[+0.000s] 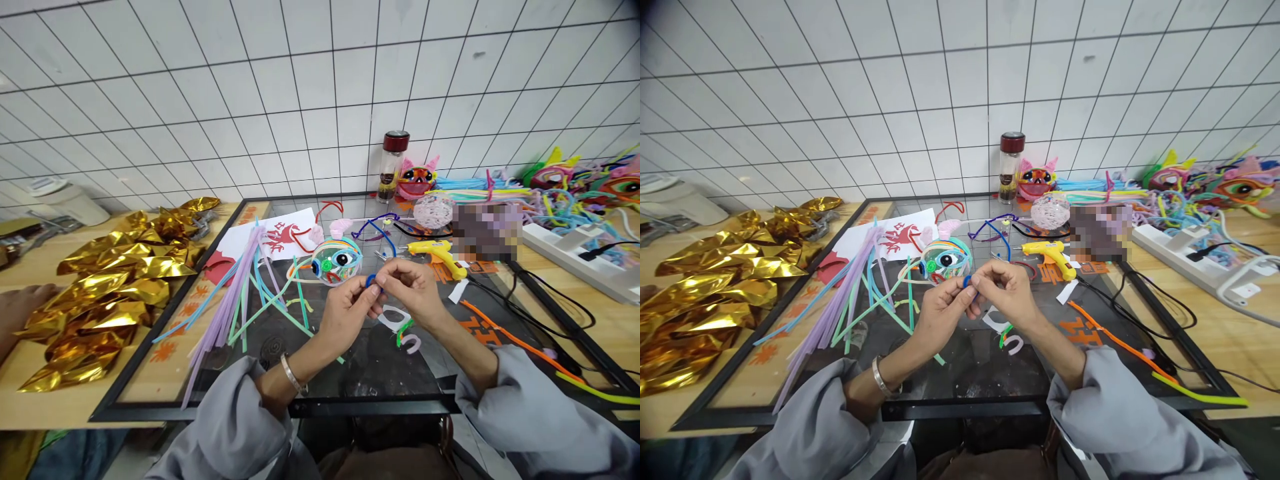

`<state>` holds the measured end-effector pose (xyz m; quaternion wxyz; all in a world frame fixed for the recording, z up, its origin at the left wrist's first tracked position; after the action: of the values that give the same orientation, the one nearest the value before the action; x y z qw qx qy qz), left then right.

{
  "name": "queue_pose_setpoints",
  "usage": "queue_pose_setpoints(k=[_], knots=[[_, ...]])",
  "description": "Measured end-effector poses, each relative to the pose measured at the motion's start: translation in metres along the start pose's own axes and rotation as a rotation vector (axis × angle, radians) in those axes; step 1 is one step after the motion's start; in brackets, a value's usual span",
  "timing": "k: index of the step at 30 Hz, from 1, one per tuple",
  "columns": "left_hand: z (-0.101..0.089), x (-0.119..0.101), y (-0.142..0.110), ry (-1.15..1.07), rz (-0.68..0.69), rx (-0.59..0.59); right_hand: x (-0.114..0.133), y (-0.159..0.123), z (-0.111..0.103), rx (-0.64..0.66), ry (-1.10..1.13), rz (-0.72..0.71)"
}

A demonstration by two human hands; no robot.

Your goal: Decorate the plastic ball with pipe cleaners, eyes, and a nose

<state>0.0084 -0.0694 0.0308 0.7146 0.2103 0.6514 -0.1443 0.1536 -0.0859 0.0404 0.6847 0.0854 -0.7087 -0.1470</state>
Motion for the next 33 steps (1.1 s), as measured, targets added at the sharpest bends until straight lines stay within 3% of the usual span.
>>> queue_pose_setpoints(k=[3, 7, 9, 11, 13, 16, 19, 26, 29, 33], knots=[[0.0, 0.003, 0.001, -0.021, -0.027, 0.0, 0.003, 0.005, -0.014, -0.039, -0.304, -0.127], [0.0, 0.01, 0.003, -0.059, -0.06, 0.007, 0.001, 0.018, -0.063, -0.378, -0.573, -0.186], [0.001, 0.012, 0.003, -0.075, -0.073, 0.019, -0.002, 0.022, -0.089, -0.543, -1.048, -0.072], [0.002, 0.013, 0.001, -0.09, -0.082, 0.03, -0.007, 0.024, -0.104, -0.476, -1.39, 0.144], [0.004, 0.013, 0.0, -0.106, -0.092, 0.04, -0.013, 0.024, -0.11, -0.358, -1.55, 0.348], [0.007, 0.012, -0.003, -0.135, -0.123, 0.046, -0.019, 0.025, -0.107, -0.242, -1.566, 0.537], [0.008, 0.012, -0.004, -0.163, -0.15, 0.053, -0.025, 0.028, -0.107, -0.208, -1.51, 0.634], [0.01, 0.014, -0.003, -0.23, -0.181, 0.055, -0.032, 0.036, -0.119, -0.326, -1.366, 0.685], [0.011, 0.012, -0.003, -0.282, -0.2, 0.062, -0.027, 0.036, -0.124, -0.429, -1.275, 0.639], [0.011, 0.01, -0.003, -0.393, -0.251, 0.074, -0.016, 0.033, -0.124, -0.606, -1.161, 0.411]])
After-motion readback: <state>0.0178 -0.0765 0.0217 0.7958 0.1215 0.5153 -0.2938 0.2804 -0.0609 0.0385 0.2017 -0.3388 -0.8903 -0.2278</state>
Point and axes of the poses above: each hand's wrist, its own y-axis towards the middle knuckle, its own z-axis out of the palm, x = y × z, the point moved 1 cm from there along y, towards the middle knuckle, and after that the axes turned 3 degrees about y, right-handed, at the moved point
